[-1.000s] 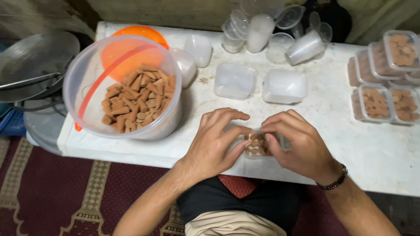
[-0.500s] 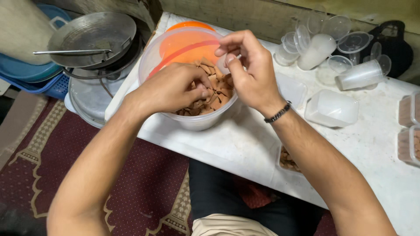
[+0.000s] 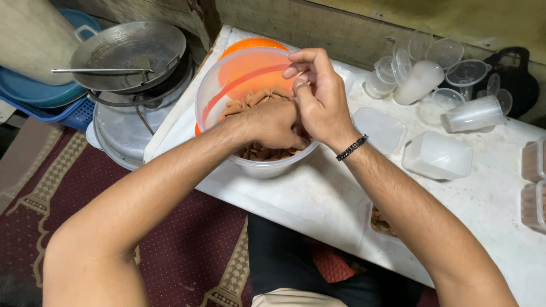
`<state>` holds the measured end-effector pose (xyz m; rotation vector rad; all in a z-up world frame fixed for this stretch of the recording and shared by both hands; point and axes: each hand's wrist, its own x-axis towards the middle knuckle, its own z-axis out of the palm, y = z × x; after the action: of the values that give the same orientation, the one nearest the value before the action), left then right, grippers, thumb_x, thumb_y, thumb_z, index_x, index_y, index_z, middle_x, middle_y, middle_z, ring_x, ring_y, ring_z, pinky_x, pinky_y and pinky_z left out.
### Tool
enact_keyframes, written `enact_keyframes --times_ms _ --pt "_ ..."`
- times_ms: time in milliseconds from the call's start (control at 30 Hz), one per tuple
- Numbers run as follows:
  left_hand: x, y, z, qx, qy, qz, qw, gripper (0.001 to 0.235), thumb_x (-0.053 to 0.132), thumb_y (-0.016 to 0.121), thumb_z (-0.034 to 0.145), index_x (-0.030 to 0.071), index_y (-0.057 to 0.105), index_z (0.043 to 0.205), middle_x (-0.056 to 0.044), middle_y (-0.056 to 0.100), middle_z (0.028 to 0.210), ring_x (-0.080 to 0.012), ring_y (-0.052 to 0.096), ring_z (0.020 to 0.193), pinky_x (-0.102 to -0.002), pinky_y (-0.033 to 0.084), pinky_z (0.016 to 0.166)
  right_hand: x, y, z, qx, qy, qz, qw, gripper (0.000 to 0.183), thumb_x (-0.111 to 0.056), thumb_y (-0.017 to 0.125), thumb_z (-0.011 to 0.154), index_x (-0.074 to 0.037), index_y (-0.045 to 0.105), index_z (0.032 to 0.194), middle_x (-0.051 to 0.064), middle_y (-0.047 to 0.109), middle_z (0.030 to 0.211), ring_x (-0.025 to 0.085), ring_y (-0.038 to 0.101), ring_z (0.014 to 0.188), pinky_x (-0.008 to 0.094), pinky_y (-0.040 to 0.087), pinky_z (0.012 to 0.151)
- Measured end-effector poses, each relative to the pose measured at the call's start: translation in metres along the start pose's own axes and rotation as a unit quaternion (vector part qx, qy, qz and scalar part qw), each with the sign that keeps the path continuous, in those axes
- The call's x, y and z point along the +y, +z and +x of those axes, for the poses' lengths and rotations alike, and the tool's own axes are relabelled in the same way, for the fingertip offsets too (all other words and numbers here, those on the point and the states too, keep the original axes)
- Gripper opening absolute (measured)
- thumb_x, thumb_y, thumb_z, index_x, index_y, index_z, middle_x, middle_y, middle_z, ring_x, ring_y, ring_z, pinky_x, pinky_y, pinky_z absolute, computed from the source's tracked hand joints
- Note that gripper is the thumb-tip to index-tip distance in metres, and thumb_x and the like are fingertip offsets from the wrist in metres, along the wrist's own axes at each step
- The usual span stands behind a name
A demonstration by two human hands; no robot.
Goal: The person transfers small brown cone-shaped confectionery items from a large plastic bucket into small clear plastic containers. They arrange the items by hand, close the containers, and stack them on the table.
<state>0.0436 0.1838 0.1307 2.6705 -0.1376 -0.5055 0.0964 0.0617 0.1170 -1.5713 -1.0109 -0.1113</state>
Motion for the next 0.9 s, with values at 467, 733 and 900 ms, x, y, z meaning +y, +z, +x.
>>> enact_keyframes --times_ms 467,733,900 --pt "0.004 -0.008 -0.013 0.020 -0.059 -0.017 0.998 0.029 0.034 0.070 0.070 0.012 0.080 0.086 -0.014 0.075 0.087 -0.0354 0.073 0.099 -0.045 0.057 0.087 0.023 -0.002 0.000 0.006 0.026 0.068 0.997 0.039 0.008 0.048 0.087 -0.002 0.054 0.125 0.017 0.067 0.099 0.019 0.062 0.076 0.029 0.051 0.066" --pt "-0.031 -0.027 -0.042 0.155 -0.048 -0.044 0.986 0.021 0.027 0.062 0.078 0.014 0.079 0.079 -0.008 0.072 0.070 -0.0382 0.072 0.085 -0.050 0.057 0.076 0.024 -0.009 0.007 -0.049 0.121 0.038 0.991 0.026 0.006 0.056 0.089 -0.005 0.066 0.111 0.013 0.066 0.083 0.018 0.066 0.055 0.029 0.056 0.043" --pt "-0.026 -0.033 -0.068 0.241 0.010 0.013 0.970 0.020 0.019 0.064 0.080 0.008 0.078 0.088 -0.008 0.071 0.071 -0.0387 0.072 0.084 -0.054 0.059 0.075 0.009 -0.008 0.008 -0.138 0.067 -0.070 0.986 0.019 -0.002 0.070 0.082 -0.008 0.078 0.098 0.007 0.072 0.085 0.016 0.070 0.078 0.023 0.056 0.058"
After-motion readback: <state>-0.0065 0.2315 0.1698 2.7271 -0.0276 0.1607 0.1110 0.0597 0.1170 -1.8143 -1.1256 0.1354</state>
